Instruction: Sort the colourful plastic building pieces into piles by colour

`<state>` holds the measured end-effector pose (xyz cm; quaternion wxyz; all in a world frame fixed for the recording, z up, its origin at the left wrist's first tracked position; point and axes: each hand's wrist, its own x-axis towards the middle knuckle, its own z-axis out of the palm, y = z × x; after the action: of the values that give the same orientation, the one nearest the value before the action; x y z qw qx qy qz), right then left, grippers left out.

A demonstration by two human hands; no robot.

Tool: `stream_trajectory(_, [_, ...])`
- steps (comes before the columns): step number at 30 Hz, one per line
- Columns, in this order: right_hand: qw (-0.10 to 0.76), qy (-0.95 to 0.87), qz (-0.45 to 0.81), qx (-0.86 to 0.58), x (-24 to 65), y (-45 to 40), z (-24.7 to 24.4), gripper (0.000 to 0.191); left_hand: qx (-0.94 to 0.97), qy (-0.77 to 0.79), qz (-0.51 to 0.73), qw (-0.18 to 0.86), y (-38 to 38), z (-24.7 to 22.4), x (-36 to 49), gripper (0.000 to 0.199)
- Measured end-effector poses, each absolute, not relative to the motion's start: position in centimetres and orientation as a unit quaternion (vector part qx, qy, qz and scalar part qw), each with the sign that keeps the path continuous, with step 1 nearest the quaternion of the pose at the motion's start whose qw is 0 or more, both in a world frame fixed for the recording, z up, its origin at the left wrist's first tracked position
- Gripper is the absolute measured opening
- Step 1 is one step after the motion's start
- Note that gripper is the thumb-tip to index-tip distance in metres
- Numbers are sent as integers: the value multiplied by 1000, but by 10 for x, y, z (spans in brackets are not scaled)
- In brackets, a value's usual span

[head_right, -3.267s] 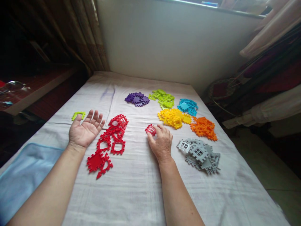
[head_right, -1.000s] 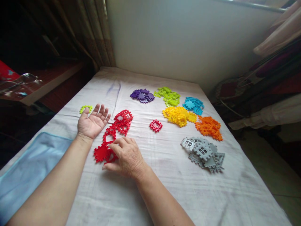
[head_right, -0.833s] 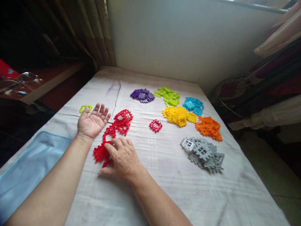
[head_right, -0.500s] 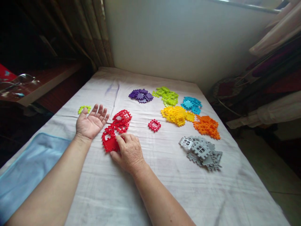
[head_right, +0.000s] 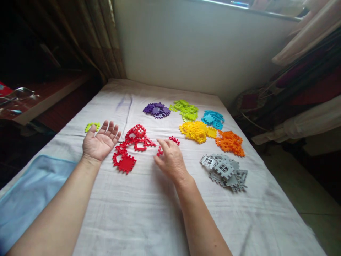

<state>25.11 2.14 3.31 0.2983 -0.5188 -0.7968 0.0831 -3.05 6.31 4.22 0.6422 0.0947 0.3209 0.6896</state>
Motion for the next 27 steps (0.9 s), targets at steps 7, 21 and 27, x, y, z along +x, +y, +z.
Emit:
stream_trajectory(7, [349,-721,-4,-599,286,39,9,51,100,328,690,637,63,43,-30,34])
stream_trajectory(21, [342,-714,-19,-611,279,36,8,43,109,334,689,634,63,43,-30,32])
stream_trajectory(27, [328,-774,26,-542,241,20,25,26,112,323,687,641,64,39,-33,31])
